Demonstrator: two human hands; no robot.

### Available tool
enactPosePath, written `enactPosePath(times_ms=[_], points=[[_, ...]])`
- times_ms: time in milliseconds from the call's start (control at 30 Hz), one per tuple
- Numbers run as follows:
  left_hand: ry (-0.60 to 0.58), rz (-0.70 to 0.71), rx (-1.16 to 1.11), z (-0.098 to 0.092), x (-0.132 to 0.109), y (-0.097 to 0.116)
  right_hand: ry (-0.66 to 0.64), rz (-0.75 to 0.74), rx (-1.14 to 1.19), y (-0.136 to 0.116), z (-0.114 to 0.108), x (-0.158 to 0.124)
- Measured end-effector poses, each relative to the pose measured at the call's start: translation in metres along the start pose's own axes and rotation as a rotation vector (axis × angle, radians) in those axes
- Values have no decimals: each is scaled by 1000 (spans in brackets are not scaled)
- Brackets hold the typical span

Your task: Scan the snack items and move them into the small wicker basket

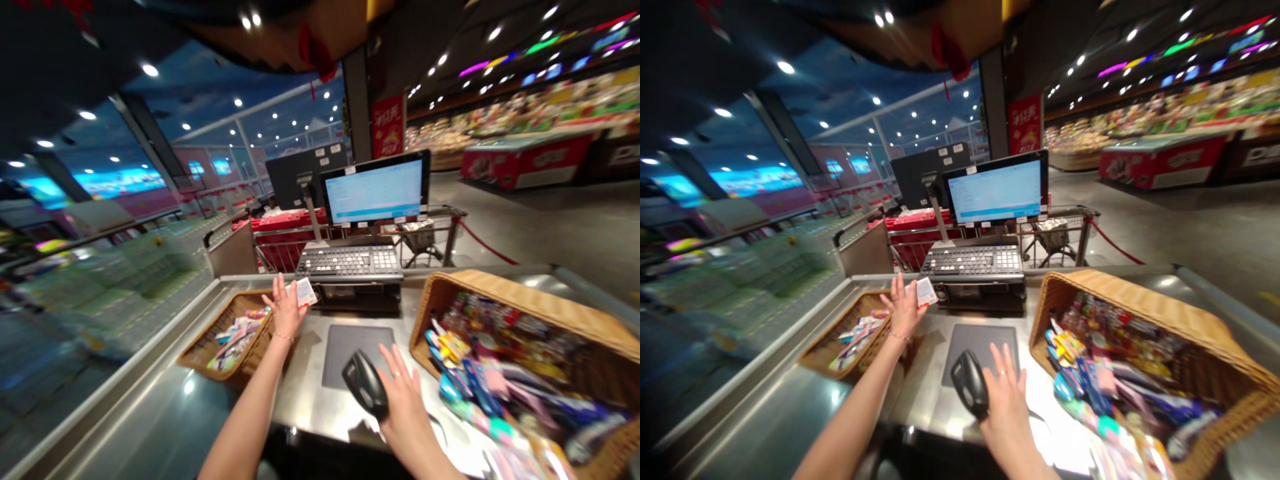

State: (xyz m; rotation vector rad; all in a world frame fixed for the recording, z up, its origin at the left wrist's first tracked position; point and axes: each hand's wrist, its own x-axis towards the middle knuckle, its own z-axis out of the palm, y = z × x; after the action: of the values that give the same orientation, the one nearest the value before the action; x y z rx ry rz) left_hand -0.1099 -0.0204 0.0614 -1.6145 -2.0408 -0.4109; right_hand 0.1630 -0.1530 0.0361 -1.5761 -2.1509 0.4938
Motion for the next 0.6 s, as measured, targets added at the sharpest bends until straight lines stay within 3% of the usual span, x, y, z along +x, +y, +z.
enactPosePath(times_ms=[600], points=[[-7, -63, 7, -2, -9, -29, -21, -43, -41, 2, 6, 2]])
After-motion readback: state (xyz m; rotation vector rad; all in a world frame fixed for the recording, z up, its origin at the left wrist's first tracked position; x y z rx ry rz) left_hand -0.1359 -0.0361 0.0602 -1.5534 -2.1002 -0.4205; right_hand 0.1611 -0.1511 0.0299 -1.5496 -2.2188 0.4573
